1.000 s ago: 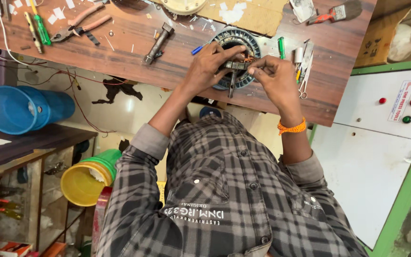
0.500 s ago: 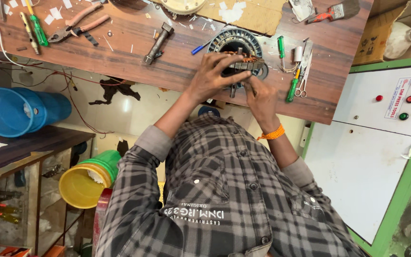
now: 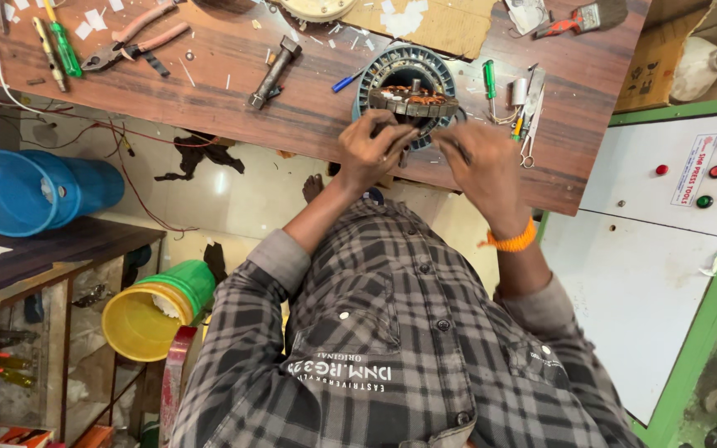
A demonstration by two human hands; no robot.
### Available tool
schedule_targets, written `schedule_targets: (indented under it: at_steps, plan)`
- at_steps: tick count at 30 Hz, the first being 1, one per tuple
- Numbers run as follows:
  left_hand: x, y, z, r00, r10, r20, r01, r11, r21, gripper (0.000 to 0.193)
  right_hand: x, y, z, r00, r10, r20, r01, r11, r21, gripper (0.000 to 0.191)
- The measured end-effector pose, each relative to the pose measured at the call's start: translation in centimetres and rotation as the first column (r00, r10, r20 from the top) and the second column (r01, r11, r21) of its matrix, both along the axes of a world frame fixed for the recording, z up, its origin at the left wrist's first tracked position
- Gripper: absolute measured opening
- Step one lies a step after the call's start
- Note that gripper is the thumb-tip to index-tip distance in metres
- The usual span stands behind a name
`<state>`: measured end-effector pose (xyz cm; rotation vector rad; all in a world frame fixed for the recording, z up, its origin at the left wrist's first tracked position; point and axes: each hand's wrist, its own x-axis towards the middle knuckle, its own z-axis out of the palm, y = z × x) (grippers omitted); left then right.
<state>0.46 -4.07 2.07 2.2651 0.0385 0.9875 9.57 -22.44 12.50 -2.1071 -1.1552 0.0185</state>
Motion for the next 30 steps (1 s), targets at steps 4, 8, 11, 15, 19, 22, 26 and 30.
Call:
schedule_targets:
  at_steps: [4,8,11,15,19,22,26,30]
  plan:
    - [0.4,-1.0,0.8,0.996,0.081,-0.049,-0.09,0.974,-0.21,0.017,2.6,3.8,-0.3,1.0,-0.024,0.014,0.024,0.999,0.024,0.01]
    - [0.2,-1.9,0.5,0.987,0.134,-0.094,-0.155,0.946,-0.283,0.015,5.1,5.9,-2.2,0.991,-0.065,-0.119,0.057,0.996,-0.066,0.009]
    - [0.1,-2.0,-0.1,0.978,0.166,-0.124,-0.192,0.95,-0.246,0.017,6.9,6.5,-3.9,0.959,-0.097,-0.265,0.066,0.99,-0.121,0.01]
    - [-0.1,-1.0,-0.3,0.967,0.2,-0.158,-0.205,0.979,-0.017,0.02,9.2,6.1,-5.6,0.907,-0.189,-0.377,0.113,0.97,-0.214,0.01]
    - [-0.4,0.6,0.5,0.986,0.158,0.048,-0.165,0.956,0.242,0.034,9.3,4.4,-6.7,0.884,-0.209,-0.418,0.148,0.974,-0.172,0.01]
    - [1.0,2.2,1.0,0.998,-0.064,-0.011,0.065,0.971,0.228,0.061,8.9,2.8,-6.8,0.736,-0.191,-0.65,0.2,0.978,-0.061,0.012]
    - [3.0,4.2,1.7,0.954,-0.271,-0.129,0.283,0.955,0.09,0.075,7.9,1.0,-4.9,0.616,-0.026,-0.787,0.182,0.977,0.11,0.011]
    - [3.1,4.7,2.4,0.917,-0.325,-0.233,0.335,0.942,0.006,0.076,5.0,1.2,-3.4,0.629,-0.062,-0.775,0.16,0.986,0.051,0.011]
